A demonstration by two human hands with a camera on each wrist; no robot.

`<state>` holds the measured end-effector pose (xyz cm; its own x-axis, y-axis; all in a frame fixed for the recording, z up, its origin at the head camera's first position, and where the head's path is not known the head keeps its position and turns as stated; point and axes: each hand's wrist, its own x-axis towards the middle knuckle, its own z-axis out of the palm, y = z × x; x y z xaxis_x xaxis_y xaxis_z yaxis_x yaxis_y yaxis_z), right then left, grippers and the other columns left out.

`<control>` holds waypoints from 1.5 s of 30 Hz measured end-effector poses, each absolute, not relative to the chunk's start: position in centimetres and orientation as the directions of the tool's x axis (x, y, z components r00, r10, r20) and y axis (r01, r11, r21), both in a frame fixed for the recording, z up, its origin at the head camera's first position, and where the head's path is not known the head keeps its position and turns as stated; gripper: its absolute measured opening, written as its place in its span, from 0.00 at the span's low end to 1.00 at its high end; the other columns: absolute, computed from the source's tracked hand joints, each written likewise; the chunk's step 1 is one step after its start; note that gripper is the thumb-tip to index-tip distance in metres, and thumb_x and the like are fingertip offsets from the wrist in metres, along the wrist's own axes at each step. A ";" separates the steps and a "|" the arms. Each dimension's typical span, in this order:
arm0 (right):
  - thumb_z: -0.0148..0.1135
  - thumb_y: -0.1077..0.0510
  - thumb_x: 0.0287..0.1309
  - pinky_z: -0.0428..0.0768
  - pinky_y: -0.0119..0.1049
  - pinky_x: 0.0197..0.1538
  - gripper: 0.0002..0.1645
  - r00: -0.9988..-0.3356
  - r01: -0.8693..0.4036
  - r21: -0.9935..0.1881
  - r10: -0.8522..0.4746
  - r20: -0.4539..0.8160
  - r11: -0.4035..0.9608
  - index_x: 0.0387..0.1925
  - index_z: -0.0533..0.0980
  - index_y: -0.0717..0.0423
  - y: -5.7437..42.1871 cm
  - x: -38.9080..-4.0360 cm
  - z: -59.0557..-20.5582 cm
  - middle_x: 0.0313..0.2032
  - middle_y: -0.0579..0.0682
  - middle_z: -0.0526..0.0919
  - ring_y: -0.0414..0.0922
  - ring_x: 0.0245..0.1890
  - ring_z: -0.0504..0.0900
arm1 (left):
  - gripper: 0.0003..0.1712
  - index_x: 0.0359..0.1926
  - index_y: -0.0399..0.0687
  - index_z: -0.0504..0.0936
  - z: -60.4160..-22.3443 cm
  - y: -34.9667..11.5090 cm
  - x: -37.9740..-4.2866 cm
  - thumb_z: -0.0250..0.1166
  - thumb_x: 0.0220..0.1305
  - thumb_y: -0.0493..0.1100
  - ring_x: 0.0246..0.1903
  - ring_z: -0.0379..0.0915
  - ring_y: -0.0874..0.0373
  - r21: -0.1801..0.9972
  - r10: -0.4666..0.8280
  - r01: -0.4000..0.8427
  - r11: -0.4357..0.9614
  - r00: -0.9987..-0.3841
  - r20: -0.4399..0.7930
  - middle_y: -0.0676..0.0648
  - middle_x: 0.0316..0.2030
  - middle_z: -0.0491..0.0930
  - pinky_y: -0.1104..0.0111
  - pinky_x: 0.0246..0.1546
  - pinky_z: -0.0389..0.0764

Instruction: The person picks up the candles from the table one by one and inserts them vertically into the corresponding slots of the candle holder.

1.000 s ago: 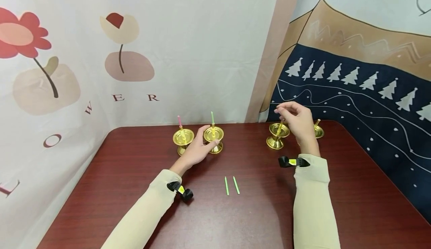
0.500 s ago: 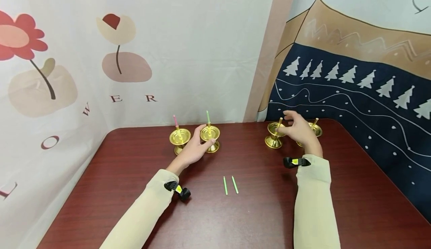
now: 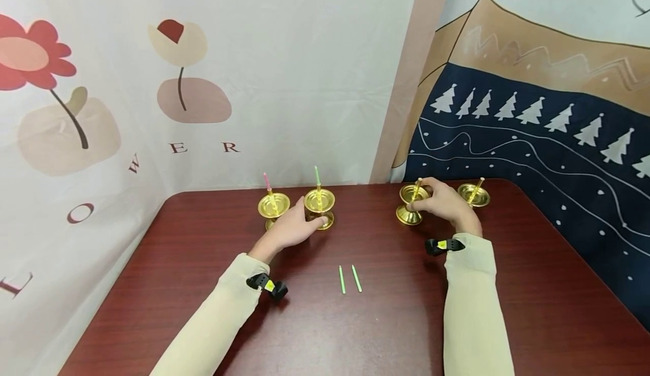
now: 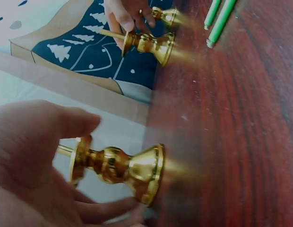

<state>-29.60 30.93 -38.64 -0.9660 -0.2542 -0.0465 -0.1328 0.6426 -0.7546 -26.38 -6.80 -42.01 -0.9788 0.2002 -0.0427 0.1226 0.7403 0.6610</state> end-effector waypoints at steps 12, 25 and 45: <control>0.77 0.59 0.64 0.78 0.41 0.57 0.41 -0.916 -0.249 -0.766 -0.401 -0.011 0.592 0.71 0.69 0.71 27.3 -30.6 -38.8 0.56 0.64 0.83 0.54 0.53 0.81 | 0.33 0.21 0.55 0.80 -45.0 -7.1 -28.9 0.61 0.71 0.74 0.30 0.80 0.52 0.404 0.285 0.211 0.890 -0.949 -0.132 0.50 0.24 0.81 0.56 0.33 0.80; 0.79 0.54 0.63 0.80 0.51 0.62 0.41 -0.861 -0.328 -0.732 -0.507 -0.027 0.596 0.70 0.71 0.65 24.1 -30.9 -38.9 0.57 0.62 0.83 0.57 0.56 0.81 | 0.34 0.71 0.40 0.82 -40.5 -3.6 -23.7 0.66 0.78 0.59 0.59 0.85 0.49 0.612 0.380 0.281 0.740 -0.924 -0.035 0.48 0.53 0.91 0.51 0.63 0.79; 0.85 0.52 0.59 0.83 0.47 0.52 0.42 -0.834 -0.388 -0.674 -0.551 -0.035 0.629 0.68 0.76 0.67 21.7 -30.7 -39.1 0.46 0.56 0.87 0.50 0.45 0.84 | 0.51 0.89 0.40 0.49 -43.0 -3.6 -25.1 0.64 0.81 0.58 0.75 0.71 0.48 0.759 0.489 0.348 0.550 -0.871 0.045 0.39 0.76 0.74 0.51 0.75 0.70</control>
